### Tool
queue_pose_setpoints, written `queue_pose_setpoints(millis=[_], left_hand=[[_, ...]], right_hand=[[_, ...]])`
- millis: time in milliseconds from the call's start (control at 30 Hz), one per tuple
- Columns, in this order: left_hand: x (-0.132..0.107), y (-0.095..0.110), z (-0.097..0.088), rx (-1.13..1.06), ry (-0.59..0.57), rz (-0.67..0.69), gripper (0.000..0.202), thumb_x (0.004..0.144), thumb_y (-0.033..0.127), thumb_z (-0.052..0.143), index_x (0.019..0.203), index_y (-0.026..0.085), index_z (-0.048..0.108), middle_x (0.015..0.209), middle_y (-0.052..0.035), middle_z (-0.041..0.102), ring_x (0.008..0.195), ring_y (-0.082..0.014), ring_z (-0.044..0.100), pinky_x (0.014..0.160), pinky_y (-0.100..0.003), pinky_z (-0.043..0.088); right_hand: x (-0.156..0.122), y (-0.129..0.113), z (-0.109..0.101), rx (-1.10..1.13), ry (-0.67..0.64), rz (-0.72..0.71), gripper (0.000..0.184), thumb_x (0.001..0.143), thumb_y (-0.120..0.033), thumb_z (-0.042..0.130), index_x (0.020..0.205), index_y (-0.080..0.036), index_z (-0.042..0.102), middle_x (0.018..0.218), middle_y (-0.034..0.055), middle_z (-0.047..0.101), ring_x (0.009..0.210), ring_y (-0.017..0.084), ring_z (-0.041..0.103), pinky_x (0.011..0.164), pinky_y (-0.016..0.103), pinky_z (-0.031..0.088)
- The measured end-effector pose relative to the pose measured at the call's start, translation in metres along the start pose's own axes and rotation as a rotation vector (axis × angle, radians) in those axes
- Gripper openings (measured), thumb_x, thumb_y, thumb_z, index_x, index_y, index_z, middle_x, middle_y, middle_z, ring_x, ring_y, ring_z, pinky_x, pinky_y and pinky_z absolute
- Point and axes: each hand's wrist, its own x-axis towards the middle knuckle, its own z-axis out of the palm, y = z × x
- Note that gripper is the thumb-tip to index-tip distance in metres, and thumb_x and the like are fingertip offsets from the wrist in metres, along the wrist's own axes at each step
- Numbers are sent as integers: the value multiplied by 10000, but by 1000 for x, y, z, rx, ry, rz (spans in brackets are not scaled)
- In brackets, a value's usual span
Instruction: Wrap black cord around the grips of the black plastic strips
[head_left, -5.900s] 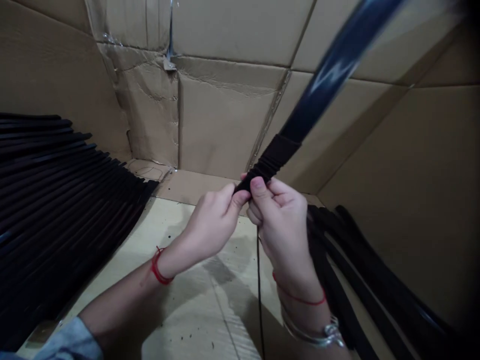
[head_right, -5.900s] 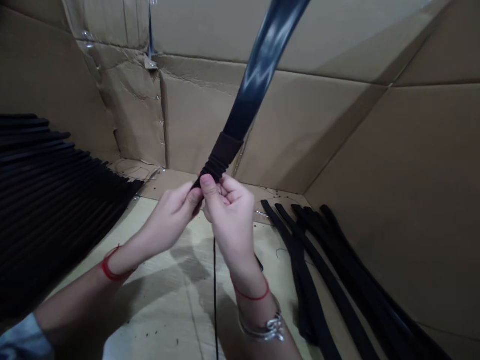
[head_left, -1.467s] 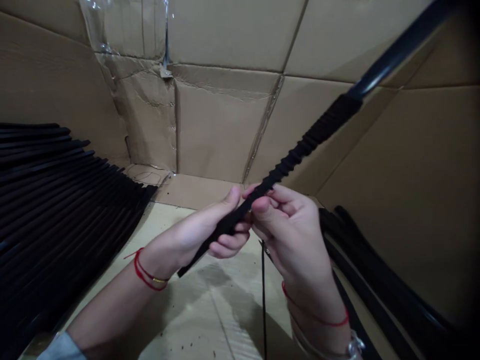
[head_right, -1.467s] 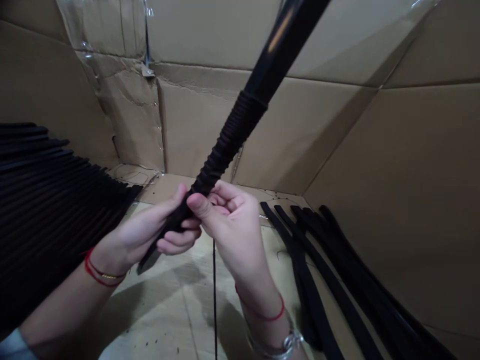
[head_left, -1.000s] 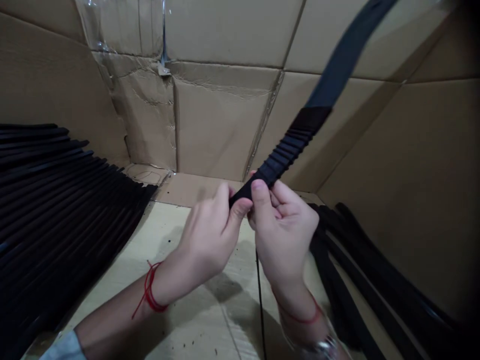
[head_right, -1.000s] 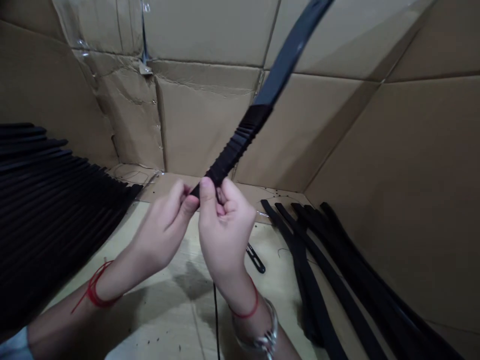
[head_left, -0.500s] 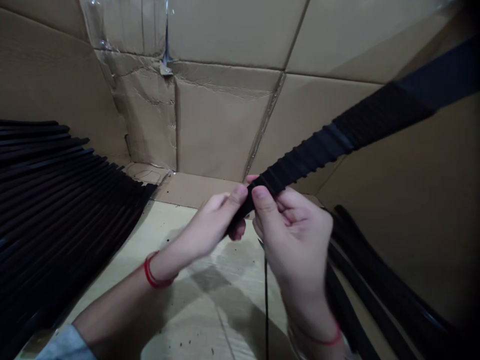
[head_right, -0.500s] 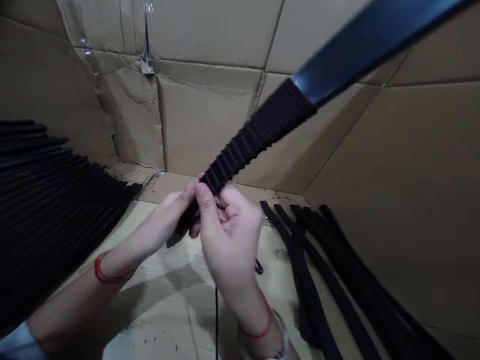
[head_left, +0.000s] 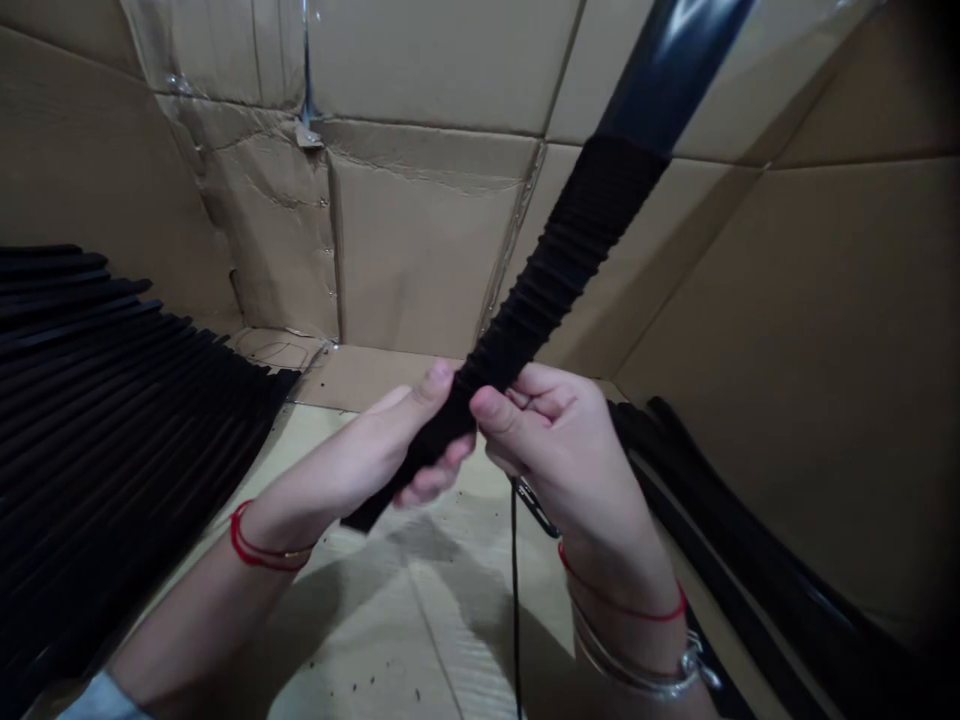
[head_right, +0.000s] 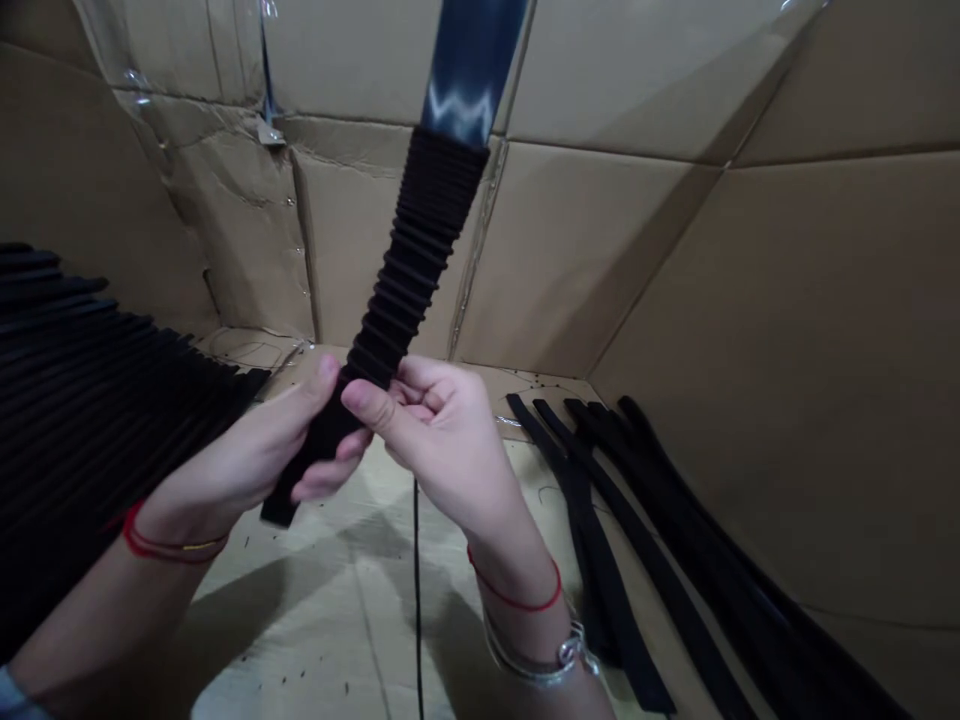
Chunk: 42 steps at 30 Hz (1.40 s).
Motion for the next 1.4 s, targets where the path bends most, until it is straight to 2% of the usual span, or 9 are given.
queue_pose_setpoints(millis=[67, 200, 300, 433, 600, 733, 867, 1067, 1400], left_hand=[[0, 1, -1, 48, -16, -3, 687, 959, 732, 237, 769, 137, 522, 568, -5, 453, 464, -89, 415, 424, -171, 330], [5, -1, 3, 277, 390, 198, 615, 913, 726, 433, 739, 138, 479, 600, 8, 418, 502, -71, 380, 431, -150, 278], [6, -2, 5, 161, 238, 106, 689, 920, 780, 259, 778, 144, 482, 607, 21, 377, 446, -62, 311, 393, -162, 235], [5, -1, 7, 323, 309, 251, 526, 965, 654, 405, 957, 141, 522, 759, -19, 484, 656, -98, 456, 526, -151, 340], [7, 0, 2, 30, 28, 26, 599, 909, 742, 396, 853, 149, 456, 605, 52, 316, 468, -54, 261, 420, -143, 210], [8, -1, -2, 109, 264, 91, 582, 884, 717, 499, 809, 140, 477, 613, 23, 418, 510, -66, 381, 439, -134, 291], [5, 2, 0, -245, -102, -220, 632, 922, 765, 299, 755, 166, 414, 507, 71, 275, 389, -53, 234, 352, -142, 242], [8, 4, -1, -144, 49, 31, 461, 969, 600, 456, 867, 150, 450, 565, 32, 444, 451, -61, 396, 420, -122, 355], [-6, 3, 15, -339, -163, -202, 532, 907, 657, 533, 826, 136, 471, 554, 87, 263, 433, -18, 166, 385, -94, 211]], right_hand=[[0, 0, 0, -49, 154, -71, 296, 778, -319, 758, 634, -148, 564, 488, -69, 402, 375, 23, 270, 338, 177, 201], [3, 6, 4, 24, 247, -70, 302, 775, -386, 754, 716, -141, 587, 502, -86, 355, 394, 21, 248, 350, 169, 176], [6, 10, 3, 114, 30, 60, 348, 733, -407, 788, 885, -122, 659, 522, -78, 413, 393, 16, 227, 355, 173, 158], [9, 13, -3, 155, 240, -49, 351, 706, -382, 817, 898, -137, 656, 561, -71, 440, 422, 22, 272, 372, 169, 180], [12, 12, -14, 54, 61, 39, 369, 741, -435, 784, 666, -137, 580, 487, -80, 349, 400, 21, 202, 370, 188, 130], [10, 11, -10, -10, 264, -112, 439, 718, -423, 804, 590, -156, 479, 504, -77, 330, 428, 29, 231, 377, 184, 145], [8, 8, -8, 134, -39, 47, 335, 788, -456, 737, 785, -138, 631, 488, -105, 252, 398, 22, 144, 360, 177, 134], [5, 7, -7, 58, 47, -18, 315, 817, -433, 714, 809, -124, 659, 465, -98, 294, 372, 27, 220, 352, 181, 189], [0, -12, -33, 129, 293, -236, 315, 821, -479, 700, 895, -174, 717, 524, -97, 143, 418, 43, 68, 378, 220, 109]])
